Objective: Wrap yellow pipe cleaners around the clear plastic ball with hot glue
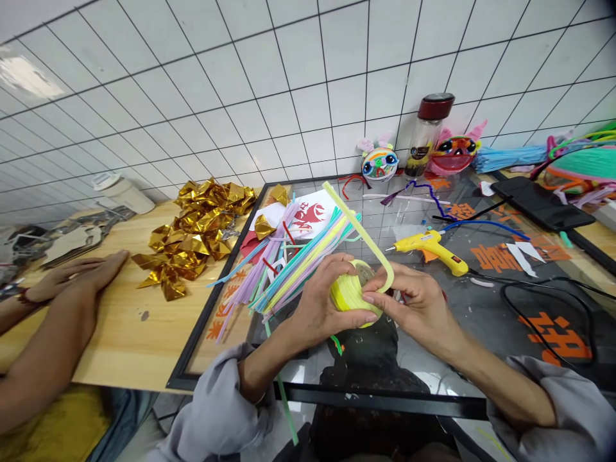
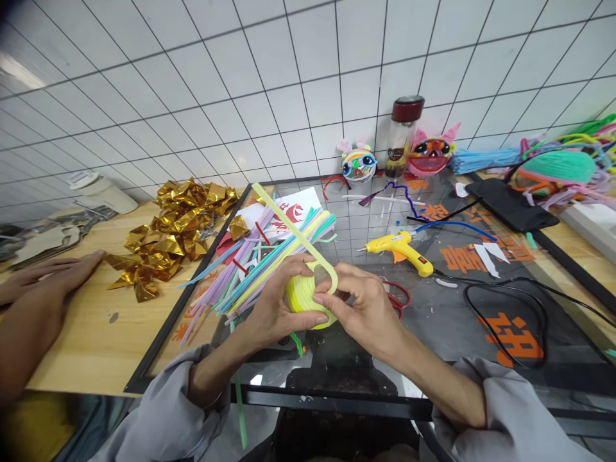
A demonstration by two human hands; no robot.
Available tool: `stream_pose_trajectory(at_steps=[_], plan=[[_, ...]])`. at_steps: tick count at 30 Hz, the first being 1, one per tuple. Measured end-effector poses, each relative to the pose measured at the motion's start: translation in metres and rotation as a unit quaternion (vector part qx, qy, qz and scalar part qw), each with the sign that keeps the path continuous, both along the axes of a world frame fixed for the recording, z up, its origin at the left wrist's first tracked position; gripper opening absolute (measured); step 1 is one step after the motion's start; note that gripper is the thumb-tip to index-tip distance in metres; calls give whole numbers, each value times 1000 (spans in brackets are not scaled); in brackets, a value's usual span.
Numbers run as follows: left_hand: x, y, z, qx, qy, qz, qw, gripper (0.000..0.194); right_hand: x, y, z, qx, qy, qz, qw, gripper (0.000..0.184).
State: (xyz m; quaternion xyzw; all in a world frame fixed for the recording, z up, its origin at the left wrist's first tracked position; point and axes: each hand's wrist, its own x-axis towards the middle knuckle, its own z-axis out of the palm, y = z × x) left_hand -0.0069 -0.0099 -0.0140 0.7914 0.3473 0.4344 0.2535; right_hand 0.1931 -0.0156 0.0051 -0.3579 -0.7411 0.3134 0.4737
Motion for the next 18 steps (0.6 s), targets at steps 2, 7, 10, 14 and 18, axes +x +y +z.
stream_pose_trajectory(at_steps=[2, 7, 10, 14, 18], plan=[[0, 0, 0, 1, 2, 1, 1000, 59, 0, 0, 0, -2, -1, -1, 1000, 12], [-1, -1, -2, 7, 1, 0, 1000, 64, 0, -1, 0, -8, 0, -6, 1000, 12], [-2, 0, -2, 10, 3, -2, 1000, 65, 0, -1, 1, -10, 0, -4, 1000, 12], [-2, 0, -2, 15, 9, -4, 1000, 64, 0, -1, 1, -12, -2, -2, 1000, 12], [-2, 0, 0, 20, 10, -7, 1000, 63, 0, -1, 0, -10, -1, -1, 1000, 11]])
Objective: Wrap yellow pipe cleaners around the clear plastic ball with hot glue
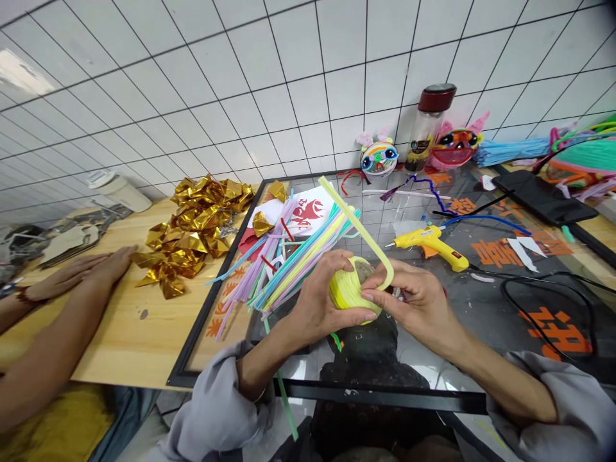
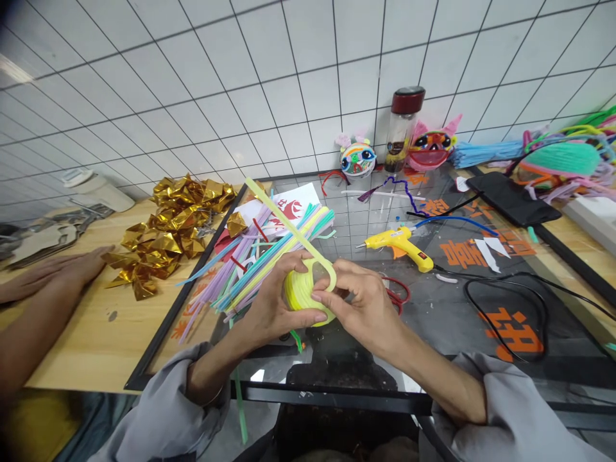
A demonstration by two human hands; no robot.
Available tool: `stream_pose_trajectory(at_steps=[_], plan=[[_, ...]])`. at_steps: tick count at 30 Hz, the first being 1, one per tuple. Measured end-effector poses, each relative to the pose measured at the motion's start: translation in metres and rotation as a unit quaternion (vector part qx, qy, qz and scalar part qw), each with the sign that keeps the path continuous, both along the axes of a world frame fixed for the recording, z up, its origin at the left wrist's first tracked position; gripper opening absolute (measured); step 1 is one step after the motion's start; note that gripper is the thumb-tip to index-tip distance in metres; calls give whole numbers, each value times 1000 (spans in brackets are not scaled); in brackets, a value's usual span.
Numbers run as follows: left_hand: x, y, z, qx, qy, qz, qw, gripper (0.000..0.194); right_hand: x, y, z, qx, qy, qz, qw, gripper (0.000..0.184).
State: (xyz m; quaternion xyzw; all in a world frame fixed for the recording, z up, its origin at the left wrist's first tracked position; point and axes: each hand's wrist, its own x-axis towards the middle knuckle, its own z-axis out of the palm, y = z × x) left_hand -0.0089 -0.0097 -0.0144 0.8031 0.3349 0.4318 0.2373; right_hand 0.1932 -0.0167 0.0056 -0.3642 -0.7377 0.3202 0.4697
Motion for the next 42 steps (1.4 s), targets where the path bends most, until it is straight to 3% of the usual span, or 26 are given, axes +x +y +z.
stream_pose_trajectory(at_steps=[42], plan=[[0, -3, 6, -41, 11, 8, 999, 59, 2, 5, 0, -33, 30, 29, 999, 10]])
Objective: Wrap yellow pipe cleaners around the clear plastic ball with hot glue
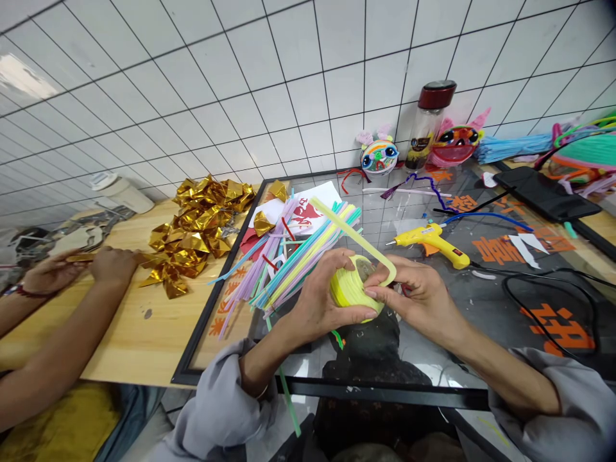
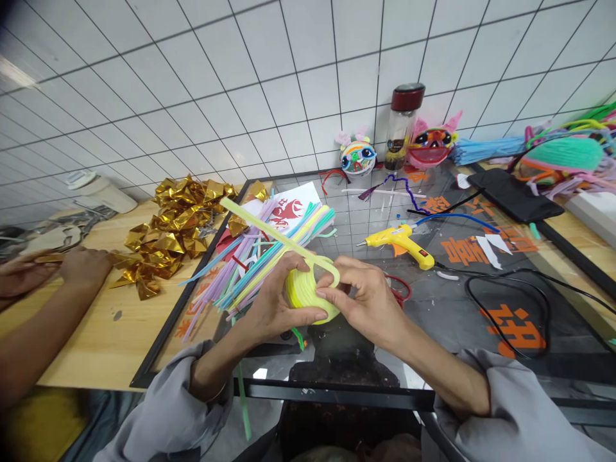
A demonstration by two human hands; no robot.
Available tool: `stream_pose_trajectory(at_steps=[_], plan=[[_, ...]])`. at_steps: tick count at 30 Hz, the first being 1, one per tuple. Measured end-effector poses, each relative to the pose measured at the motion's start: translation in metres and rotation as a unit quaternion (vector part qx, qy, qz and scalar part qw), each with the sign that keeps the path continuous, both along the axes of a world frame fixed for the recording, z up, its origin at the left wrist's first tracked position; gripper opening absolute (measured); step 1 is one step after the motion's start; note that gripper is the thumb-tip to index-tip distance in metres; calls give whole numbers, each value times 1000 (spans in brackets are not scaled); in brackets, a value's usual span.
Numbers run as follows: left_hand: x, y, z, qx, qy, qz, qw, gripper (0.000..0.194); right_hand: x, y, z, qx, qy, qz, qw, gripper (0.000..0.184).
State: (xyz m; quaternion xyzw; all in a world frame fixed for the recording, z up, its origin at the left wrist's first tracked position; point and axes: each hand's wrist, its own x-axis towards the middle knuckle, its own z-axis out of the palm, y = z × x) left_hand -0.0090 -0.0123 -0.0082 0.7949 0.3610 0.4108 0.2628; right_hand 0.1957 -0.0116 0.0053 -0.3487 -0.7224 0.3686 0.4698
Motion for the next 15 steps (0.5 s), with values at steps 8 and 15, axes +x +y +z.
stream_pose_trajectory(at_steps=[8, 15], plan=[[0, 0, -1, -5, -4, -4, 1000, 56, 0, 0, 0, 4, -5, 4, 1000, 12], [0, -1, -2, -11, -12, -3, 1000, 61, 0, 1, -1, 11, 0, 9, 1000, 12]])
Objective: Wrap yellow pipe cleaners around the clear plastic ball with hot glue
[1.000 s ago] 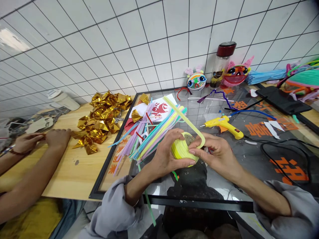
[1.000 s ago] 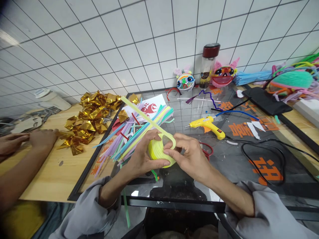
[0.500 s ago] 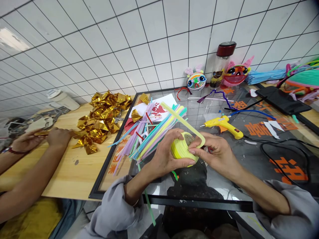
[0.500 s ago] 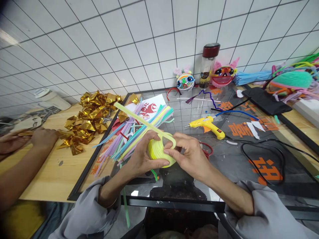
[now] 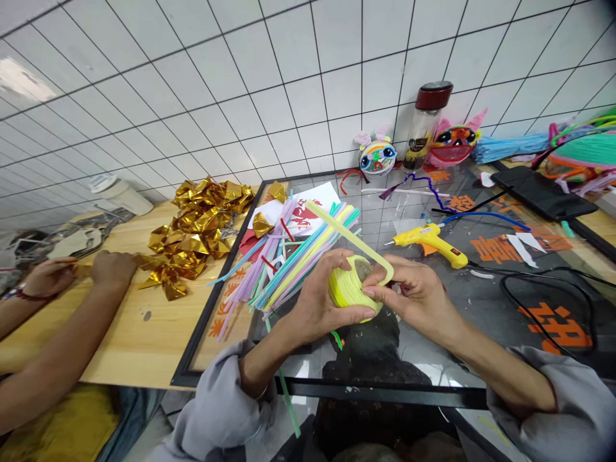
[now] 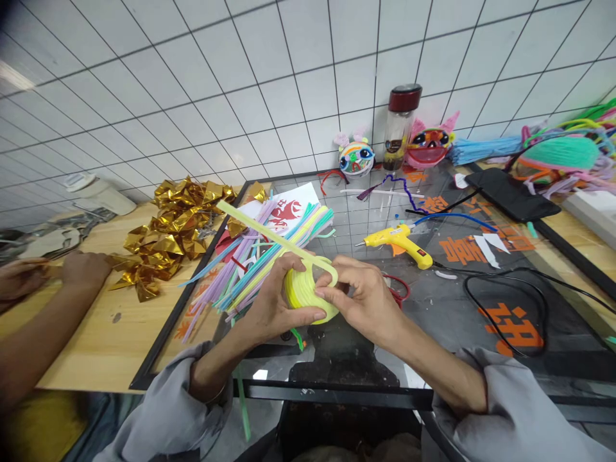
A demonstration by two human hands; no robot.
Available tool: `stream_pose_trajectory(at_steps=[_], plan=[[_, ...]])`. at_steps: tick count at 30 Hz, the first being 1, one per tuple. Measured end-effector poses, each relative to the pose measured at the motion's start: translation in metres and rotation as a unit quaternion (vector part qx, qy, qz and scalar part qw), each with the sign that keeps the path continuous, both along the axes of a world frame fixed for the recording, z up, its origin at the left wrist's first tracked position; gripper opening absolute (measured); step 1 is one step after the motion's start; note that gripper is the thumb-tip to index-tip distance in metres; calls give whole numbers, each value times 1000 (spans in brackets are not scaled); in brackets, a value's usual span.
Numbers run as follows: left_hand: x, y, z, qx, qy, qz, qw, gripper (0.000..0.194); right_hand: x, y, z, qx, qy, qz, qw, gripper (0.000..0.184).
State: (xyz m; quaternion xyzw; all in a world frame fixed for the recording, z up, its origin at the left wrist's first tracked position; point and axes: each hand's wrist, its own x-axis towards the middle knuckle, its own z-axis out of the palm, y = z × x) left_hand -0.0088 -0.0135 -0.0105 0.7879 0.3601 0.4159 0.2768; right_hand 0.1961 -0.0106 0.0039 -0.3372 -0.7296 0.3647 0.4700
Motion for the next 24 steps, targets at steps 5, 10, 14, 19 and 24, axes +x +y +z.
stream_pose_trajectory(at_steps=[5, 10, 14, 19, 24], plan=[[-1, 0, -1, 2, 6, -9, 1000, 60, 0, 0, 0, 3, 4, -1, 1000, 12], [-1, 1, -1, 2, 11, -12, 1000, 58, -1, 1, 0, 6, 4, 3, 1000, 13], [-2, 2, -2, 16, 12, -16, 1000, 56, -2, 1, 0, 2, 9, 2, 1000, 13], [-2, 3, -2, 24, 16, -17, 999, 55, -1, 1, -1, -7, 7, -1, 1000, 12], [-3, 4, -1, 39, 24, -19, 999, 54, -1, 0, -2, -16, 2, -3, 1000, 11]])
